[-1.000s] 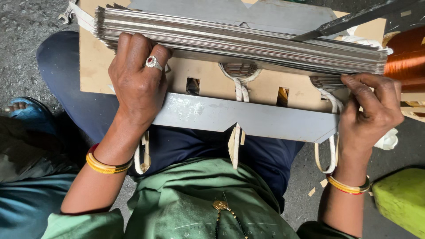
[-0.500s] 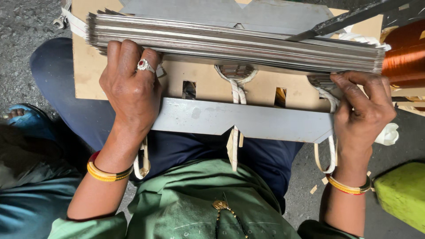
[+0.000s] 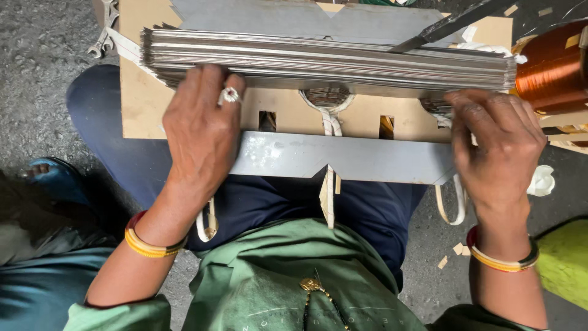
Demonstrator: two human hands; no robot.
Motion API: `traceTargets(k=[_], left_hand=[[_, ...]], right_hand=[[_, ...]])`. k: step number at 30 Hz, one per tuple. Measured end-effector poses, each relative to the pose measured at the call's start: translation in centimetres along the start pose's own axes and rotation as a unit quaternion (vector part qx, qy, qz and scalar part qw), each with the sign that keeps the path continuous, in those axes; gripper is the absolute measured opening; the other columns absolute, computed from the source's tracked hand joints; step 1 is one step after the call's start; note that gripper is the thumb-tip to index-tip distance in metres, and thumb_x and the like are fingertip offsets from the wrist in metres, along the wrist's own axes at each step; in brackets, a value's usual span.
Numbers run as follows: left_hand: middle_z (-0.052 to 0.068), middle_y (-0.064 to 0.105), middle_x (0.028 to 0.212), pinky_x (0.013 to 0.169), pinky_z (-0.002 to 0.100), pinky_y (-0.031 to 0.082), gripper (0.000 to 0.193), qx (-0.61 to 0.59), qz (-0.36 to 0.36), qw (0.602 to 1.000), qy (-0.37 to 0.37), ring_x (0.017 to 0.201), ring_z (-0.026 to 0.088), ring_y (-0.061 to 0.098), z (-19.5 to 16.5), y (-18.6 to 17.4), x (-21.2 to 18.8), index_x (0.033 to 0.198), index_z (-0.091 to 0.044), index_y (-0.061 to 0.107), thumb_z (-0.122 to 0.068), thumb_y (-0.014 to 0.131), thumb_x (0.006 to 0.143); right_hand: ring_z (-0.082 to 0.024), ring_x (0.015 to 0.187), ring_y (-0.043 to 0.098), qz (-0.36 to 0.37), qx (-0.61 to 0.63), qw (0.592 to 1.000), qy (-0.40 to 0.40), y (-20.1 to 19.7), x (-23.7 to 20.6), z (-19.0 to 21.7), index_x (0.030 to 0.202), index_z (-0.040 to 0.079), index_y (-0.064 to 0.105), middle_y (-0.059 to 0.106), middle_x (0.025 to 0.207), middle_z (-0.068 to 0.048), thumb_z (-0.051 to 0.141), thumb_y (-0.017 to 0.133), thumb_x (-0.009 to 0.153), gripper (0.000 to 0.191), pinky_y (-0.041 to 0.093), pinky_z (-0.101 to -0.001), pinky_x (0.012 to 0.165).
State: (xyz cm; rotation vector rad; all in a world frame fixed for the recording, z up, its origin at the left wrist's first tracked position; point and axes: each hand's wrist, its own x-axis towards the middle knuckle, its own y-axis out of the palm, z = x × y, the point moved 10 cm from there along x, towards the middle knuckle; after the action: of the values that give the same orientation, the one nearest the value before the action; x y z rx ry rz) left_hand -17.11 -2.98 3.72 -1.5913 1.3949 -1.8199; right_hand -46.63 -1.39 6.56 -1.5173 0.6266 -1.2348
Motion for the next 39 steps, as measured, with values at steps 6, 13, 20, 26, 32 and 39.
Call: traceTargets(k=[6,13,20,26,32,39], left_hand=[[0.017,0.063,0.114,0.091,0.045,0.044,0.069,-0.255,0.094,0.962,0.028,0.108,0.036,0.057,-5.4,0.8,-1.3,0.126,0.006,0.067,-0.037,0.083,0.074],[0.018,0.063,0.118,0.097,0.048,0.042,0.057,-0.220,0.144,0.965,0.018,0.112,0.035,0.057,-5.8,3.4,-3.0,0.106,0.007,0.069,-0.035,0.085,0.072],[0.016,0.062,0.118,0.101,0.047,0.040,0.064,-0.246,0.109,0.963,0.023,0.114,0.033,0.056,-5.4,2.4,-2.8,0.116,0.005,0.067,-0.039,0.084,0.073],[0.011,0.059,0.109,0.089,0.043,0.042,0.046,-0.247,0.058,0.964,0.078,0.103,0.029,0.056,-5.2,-0.3,-2.3,0.121,-0.003,0.062,-0.031,0.076,0.087],[0.004,0.060,0.107,0.086,0.035,0.044,0.029,-0.136,0.023,0.979,0.150,0.103,0.022,0.060,-0.7,-2.5,-3.0,0.122,-0.007,0.064,-0.011,0.066,0.093],[0.008,0.065,0.103,0.086,0.039,0.046,0.027,-0.166,-0.032,0.985,0.035,0.095,0.027,0.062,11.3,-5.1,-2.7,0.107,-0.004,0.067,-0.002,0.076,0.081]], right_hand=[[-0.036,0.106,0.062,0.115,0.139,0.983,-0.045,3.2,0.6,9.0,0.124,-0.001,0.069,0.066,0.115,-0.016,0.028,0.080,0.083,0.051,0.049,-0.0463,0.093],[-0.036,0.100,0.063,0.160,0.159,0.974,0.014,5.4,1.1,10.2,0.120,-0.002,0.071,0.065,0.109,-0.016,0.026,0.085,0.075,0.055,0.051,-0.0459,0.088],[-0.033,0.097,0.065,0.148,0.182,0.971,0.043,5.2,1.8,10.2,0.118,0.000,0.073,0.065,0.105,-0.015,0.020,0.086,0.071,0.052,0.053,-0.0433,0.087],[-0.033,0.092,0.063,-0.004,0.033,0.997,-0.071,1.2,1.4,12.4,0.095,-0.005,0.070,0.066,0.100,-0.016,0.021,0.088,0.069,0.041,0.049,-0.0465,0.079],[-0.021,0.065,0.063,0.066,-0.079,0.991,-0.091,3.8,0.6,11.7,0.082,0.001,0.071,0.070,0.074,-0.009,0.027,0.085,0.082,0.030,0.045,-0.0328,0.064],[-0.020,0.074,0.067,0.119,-0.052,0.986,-0.103,6.1,1.9,10.9,0.095,0.004,0.074,0.068,0.079,-0.007,0.016,0.078,0.088,0.015,0.050,-0.0311,0.074]])
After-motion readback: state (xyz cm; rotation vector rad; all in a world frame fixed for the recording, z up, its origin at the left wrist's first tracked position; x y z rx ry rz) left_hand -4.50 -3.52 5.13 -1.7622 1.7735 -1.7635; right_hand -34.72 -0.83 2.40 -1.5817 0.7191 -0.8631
